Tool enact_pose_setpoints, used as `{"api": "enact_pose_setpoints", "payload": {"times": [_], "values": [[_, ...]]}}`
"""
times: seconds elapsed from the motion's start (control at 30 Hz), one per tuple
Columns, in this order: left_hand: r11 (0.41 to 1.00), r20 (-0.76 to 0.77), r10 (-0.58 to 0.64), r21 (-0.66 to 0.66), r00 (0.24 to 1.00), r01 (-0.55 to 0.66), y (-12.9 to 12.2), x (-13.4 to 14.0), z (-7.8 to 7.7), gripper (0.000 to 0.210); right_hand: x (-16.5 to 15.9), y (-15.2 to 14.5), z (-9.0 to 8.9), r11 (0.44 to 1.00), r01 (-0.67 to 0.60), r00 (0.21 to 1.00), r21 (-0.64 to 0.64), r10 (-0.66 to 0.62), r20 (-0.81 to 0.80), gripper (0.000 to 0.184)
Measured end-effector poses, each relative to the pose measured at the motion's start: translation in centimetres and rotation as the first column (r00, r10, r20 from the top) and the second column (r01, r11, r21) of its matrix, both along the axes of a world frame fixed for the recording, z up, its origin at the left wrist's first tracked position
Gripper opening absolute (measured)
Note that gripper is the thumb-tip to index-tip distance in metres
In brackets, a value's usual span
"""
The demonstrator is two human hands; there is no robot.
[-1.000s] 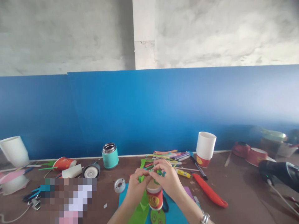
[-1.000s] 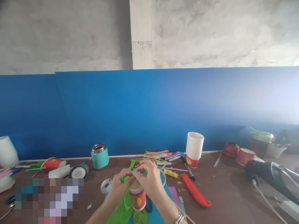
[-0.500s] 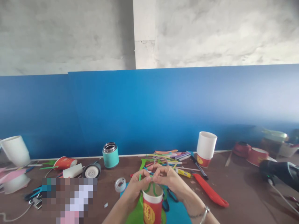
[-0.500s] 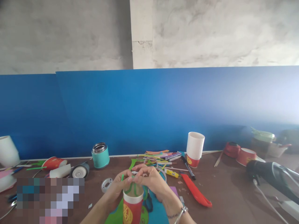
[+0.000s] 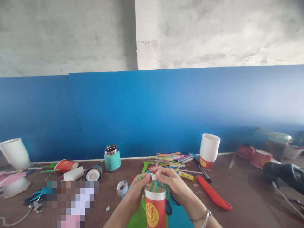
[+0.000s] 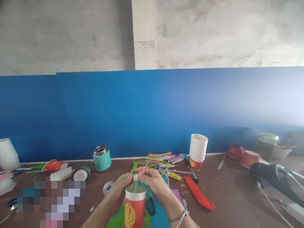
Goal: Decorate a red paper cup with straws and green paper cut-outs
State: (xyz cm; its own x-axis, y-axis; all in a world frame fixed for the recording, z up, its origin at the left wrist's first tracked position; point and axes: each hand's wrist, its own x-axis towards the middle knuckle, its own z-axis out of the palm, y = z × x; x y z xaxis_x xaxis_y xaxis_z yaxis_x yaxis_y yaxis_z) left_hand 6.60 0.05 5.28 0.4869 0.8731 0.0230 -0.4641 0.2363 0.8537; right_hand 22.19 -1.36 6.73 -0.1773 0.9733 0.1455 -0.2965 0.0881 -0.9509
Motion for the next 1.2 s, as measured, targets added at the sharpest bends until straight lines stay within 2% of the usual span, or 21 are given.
{"api": "enact_pose_setpoints", "payload": {"times": [0.1,0.23,0.33,0.4,0.47,0.53,0.6,0.7,0.87,1.03,1.1,1.2], "values": [[0.998,-0.075,0.027,0.062,0.997,-0.022,-0.2,0.0,0.5,0.032,-0.3,0.2,-0.2,0.999,0.038,0.999,-0.032,-0.039,-0.036,0.027],[0.985,-0.174,0.130,0.138,0.976,-0.106,-0.1,0.1,0.7,0.028,-0.5,0.6,-0.7,0.991,0.033,0.998,-0.128,-0.040,-0.050,0.040],[0.962,-0.252,0.232,0.205,0.939,-0.182,0.1,0.2,0.6,0.024,-0.4,0.8,-0.8,0.983,0.180,0.978,-0.031,-0.176,0.111,0.038],[0.930,-0.305,0.326,0.274,0.895,-0.245,0.4,0.2,0.4,0.021,-0.4,0.7,-0.6,0.925,0.339,0.888,0.170,-0.375,0.267,0.031],[0.887,-0.352,0.421,0.354,0.836,-0.298,0.7,0.2,0.1,0.018,-0.4,0.4,-0.3,0.799,0.414,0.718,0.436,-0.581,0.383,0.019],[0.834,-0.395,0.511,0.443,0.764,-0.329,0.9,0.1,-0.1,0.015,-0.7,-0.1,0.0,0.684,0.352,0.543,0.639,-0.706,0.455,0.012],[0.778,-0.422,0.583,0.537,0.694,-0.327,0.9,0.1,-0.3,0.014,-1.0,-0.6,0.2,0.633,0.251,0.427,0.732,-0.751,0.503,0.014],[0.695,-0.422,0.663,0.654,0.618,-0.298,0.7,0.1,-0.3,0.014,-1.4,-0.9,0.1,0.621,0.204,0.338,0.757,-0.770,0.541,0.014],[0.588,-0.401,0.750,0.769,0.526,-0.252,0.4,0.3,-0.3,0.012,-1.6,-1.0,0.3,0.626,0.195,0.313,0.755,-0.769,0.557,0.015],[0.537,-0.400,0.798,0.811,0.451,-0.230,0.0,0.4,-0.2,0.013,-2.1,-1.6,0.6,0.573,0.213,0.249,0.792,-0.815,0.523,0.016],[0.515,-0.387,0.813,0.827,0.435,-0.226,-0.1,0.4,-0.1,0.012,-2.3,-1.7,0.6,0.580,0.207,0.244,0.788,-0.811,0.532,0.016],[0.493,-0.369,0.820,0.844,0.438,-0.211,-0.3,0.3,0.0,0.010,-2.3,-1.7,0.5,0.619,0.186,0.245,0.763,-0.781,0.574,0.016]]}}
